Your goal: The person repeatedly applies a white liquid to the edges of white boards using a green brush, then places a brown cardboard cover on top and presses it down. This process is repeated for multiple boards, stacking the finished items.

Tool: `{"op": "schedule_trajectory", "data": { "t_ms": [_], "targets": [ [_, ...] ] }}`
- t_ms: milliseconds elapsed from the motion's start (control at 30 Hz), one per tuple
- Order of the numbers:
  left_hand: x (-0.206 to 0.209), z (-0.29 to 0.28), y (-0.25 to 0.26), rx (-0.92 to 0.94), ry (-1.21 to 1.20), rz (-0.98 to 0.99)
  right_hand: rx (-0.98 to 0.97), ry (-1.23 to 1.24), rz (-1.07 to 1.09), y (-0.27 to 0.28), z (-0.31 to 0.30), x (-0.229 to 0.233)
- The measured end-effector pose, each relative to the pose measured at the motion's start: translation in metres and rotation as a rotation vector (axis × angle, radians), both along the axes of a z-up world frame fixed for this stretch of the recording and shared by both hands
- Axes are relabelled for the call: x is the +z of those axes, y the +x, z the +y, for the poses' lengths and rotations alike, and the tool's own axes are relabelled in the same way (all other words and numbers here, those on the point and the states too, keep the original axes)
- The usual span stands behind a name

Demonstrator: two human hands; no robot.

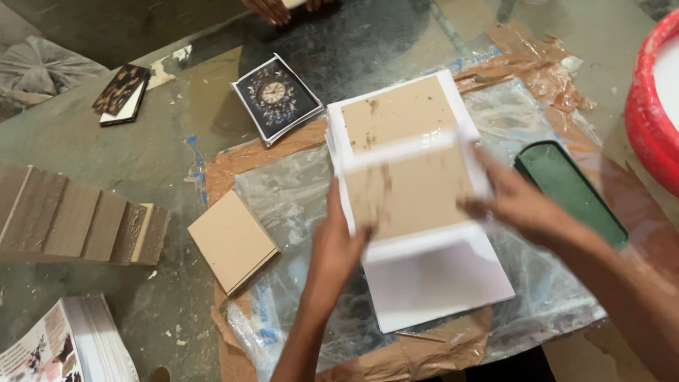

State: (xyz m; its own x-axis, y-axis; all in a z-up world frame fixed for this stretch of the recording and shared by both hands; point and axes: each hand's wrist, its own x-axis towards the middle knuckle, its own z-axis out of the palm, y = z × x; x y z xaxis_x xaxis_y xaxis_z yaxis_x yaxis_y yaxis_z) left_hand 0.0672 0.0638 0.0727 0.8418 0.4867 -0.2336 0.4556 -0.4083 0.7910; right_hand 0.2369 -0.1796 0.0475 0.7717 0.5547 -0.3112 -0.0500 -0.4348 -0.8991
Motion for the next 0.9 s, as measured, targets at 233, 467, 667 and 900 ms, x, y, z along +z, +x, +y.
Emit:
{"op": "schedule_trajectory", "data": {
  "t_ms": [233, 467, 667, 900],
  "targets": [
    [0.024, 0.039, 0.114, 0.089, 0.544, -0.194, -0.137, -0.248, -0.273, 0.077, 0.079, 0.056],
    [0.0, 0.019, 0.043, 0.104, 0.683, -0.16, -0.149, -0.407, -0.964, 0.044, 0.021, 0.037],
    [-0.031, -0.027, -0.052, -0.536, 0.704, 0.354, -0.012, -1.026, -1.332, -0.001, -0.081, -0.006],
    [-0.08, -0.019, -0.065, -0.544, 0.664, 0.298, 0.137, -1.235, -0.516, 0.005, -0.099, -0.009]
  ]
}}
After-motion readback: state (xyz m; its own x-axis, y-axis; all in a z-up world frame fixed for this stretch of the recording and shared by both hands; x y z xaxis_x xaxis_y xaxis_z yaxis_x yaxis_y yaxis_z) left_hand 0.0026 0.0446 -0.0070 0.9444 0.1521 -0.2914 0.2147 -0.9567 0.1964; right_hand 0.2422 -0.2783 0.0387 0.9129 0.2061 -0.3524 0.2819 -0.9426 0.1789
